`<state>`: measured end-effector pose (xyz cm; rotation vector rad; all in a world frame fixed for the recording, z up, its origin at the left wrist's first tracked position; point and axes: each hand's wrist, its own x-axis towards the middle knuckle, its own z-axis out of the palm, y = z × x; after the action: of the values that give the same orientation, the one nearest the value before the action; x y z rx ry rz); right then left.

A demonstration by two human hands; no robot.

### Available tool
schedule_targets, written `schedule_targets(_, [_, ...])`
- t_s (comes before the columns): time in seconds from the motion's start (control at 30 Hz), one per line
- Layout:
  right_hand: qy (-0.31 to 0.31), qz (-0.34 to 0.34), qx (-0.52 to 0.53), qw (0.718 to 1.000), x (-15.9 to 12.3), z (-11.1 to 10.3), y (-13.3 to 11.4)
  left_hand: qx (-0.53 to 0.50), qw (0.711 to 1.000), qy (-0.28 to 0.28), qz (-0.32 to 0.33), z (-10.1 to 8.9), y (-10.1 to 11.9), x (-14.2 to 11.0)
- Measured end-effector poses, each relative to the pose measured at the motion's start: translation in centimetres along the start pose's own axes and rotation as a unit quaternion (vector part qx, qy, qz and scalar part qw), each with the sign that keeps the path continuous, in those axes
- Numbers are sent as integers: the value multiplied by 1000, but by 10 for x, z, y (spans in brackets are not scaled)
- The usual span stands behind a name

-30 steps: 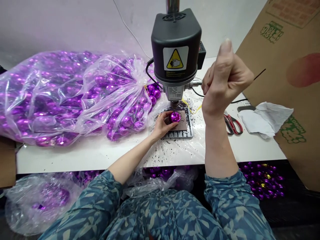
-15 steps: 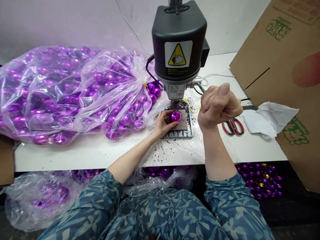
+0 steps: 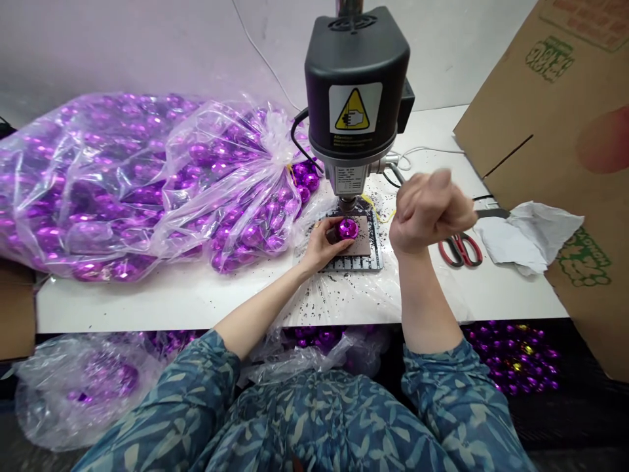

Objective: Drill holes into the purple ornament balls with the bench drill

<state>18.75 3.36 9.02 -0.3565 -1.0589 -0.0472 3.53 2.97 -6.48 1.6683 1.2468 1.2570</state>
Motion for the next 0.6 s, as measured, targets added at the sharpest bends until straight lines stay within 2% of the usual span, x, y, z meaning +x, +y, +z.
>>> schedule_targets(0.1, [-8, 60, 2, 998, 30, 19, -9, -8, 1000, 1, -14, 2, 3, 0])
schedule_targets(0.17, [-36, 97, 9, 995, 48, 31, -8, 12, 1000, 16, -22, 1, 11, -5])
schedule_targets(0.23, [-46, 112, 20, 993, 60, 38, -5, 49, 998, 27, -6, -8, 25, -17])
schedule_targets(0.27, [-48, 115, 23, 992, 62, 40, -4, 67, 998, 15, 12, -16, 34, -26])
schedule_targets(0.3, [-48, 116, 25, 992, 64, 40, -3, 84, 996, -20, 35, -25, 44, -37])
schedule_targets(0.33, [-49, 118, 25, 991, 64, 40, -2, 102, 990, -81, 59, -36, 55, -51])
schedule_targets(0.37, [-49, 121, 27, 991, 63, 40, -2, 119, 975, -168, 79, -48, 66, -66])
schedule_targets(0.43, [-48, 126, 33, 990, 61, 38, -3, 167, 910, -366, 97, -71, 85, -95])
schedule_targets(0.47, [-45, 127, 34, 990, 61, 38, -3, 193, 872, -437, 102, -82, 91, -108])
schedule_targets(0.5, [-42, 126, 35, 991, 60, 37, -3, 211, 843, -484, 106, -90, 95, -116])
schedule_targets(0.53, [-38, 124, 35, 991, 59, 37, -4, 218, 831, -500, 108, -97, 96, -121])
schedule_targets(0.57, [-34, 122, 34, 991, 59, 37, -4, 214, 838, -489, 110, -102, 95, -119])
schedule_targets(0.6, [-31, 120, 31, 992, 58, 37, -4, 202, 859, -456, 112, -104, 92, -112])
